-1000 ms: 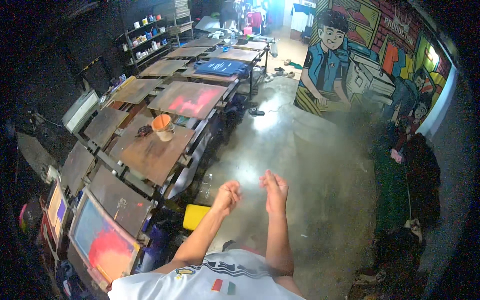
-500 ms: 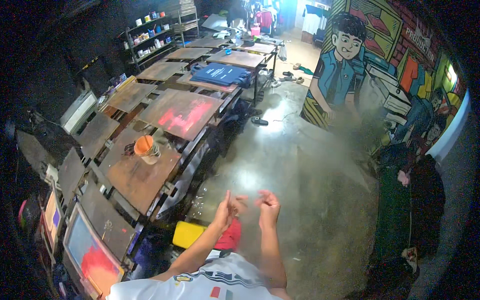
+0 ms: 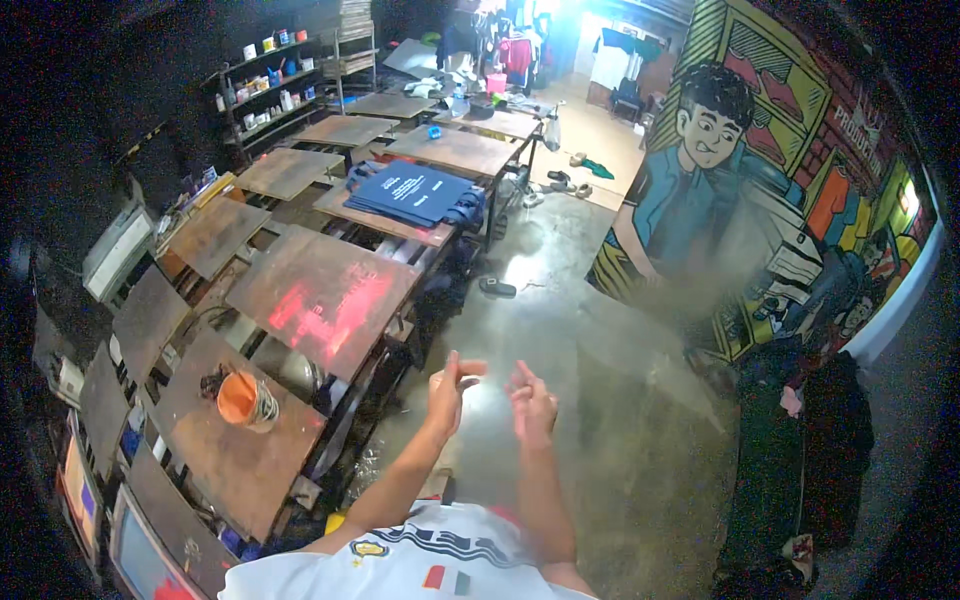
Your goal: The recorder organizes printed blue tote bags on a work table and then adds orange ink to a silk screen frame using a wooden spatula.
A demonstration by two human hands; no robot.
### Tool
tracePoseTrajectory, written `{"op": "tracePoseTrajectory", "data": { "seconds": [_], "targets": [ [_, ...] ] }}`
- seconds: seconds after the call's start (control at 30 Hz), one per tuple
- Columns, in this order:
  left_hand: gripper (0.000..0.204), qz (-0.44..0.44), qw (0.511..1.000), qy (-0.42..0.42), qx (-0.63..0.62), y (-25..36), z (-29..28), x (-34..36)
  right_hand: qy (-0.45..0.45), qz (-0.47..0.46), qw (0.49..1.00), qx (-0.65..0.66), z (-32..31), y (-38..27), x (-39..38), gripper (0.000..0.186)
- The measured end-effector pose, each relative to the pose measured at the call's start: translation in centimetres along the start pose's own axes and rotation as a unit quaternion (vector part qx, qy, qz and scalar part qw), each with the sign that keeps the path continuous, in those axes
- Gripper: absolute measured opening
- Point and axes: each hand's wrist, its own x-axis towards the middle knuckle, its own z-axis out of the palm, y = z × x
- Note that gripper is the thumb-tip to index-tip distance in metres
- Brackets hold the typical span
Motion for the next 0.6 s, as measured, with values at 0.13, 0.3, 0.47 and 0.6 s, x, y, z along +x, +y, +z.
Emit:
{"op": "tracePoseTrajectory", "data": {
  "seconds": [0.13, 0.3, 0.47, 0.6],
  "targets": [
    [0.053, 0.147, 0.972, 0.027, 0.183, -2.4, -2.7, 5.1, -0.05, 0.055, 0.997, -0.035, 2.4, 0.4, 3.2, 0.032],
    [0.062, 0.134, 0.975, 0.131, 0.122, -5.2, -3.6, 11.8, -0.014, 0.007, 0.997, -0.07, 5.1, 0.9, 10.6, 0.035],
    [0.053, 0.048, 0.983, 0.179, 0.018, -4.6, -1.7, 19.2, -0.046, -0.091, 0.99, -0.095, 6.4, 0.3, 20.2, 0.039],
    [0.042, 0.048, 0.979, 0.172, 0.096, -6.2, 1.3, 25.9, -0.056, -0.07, 0.995, -0.044, 8.3, -4.2, 28.6, 0.039]
  ]
}}
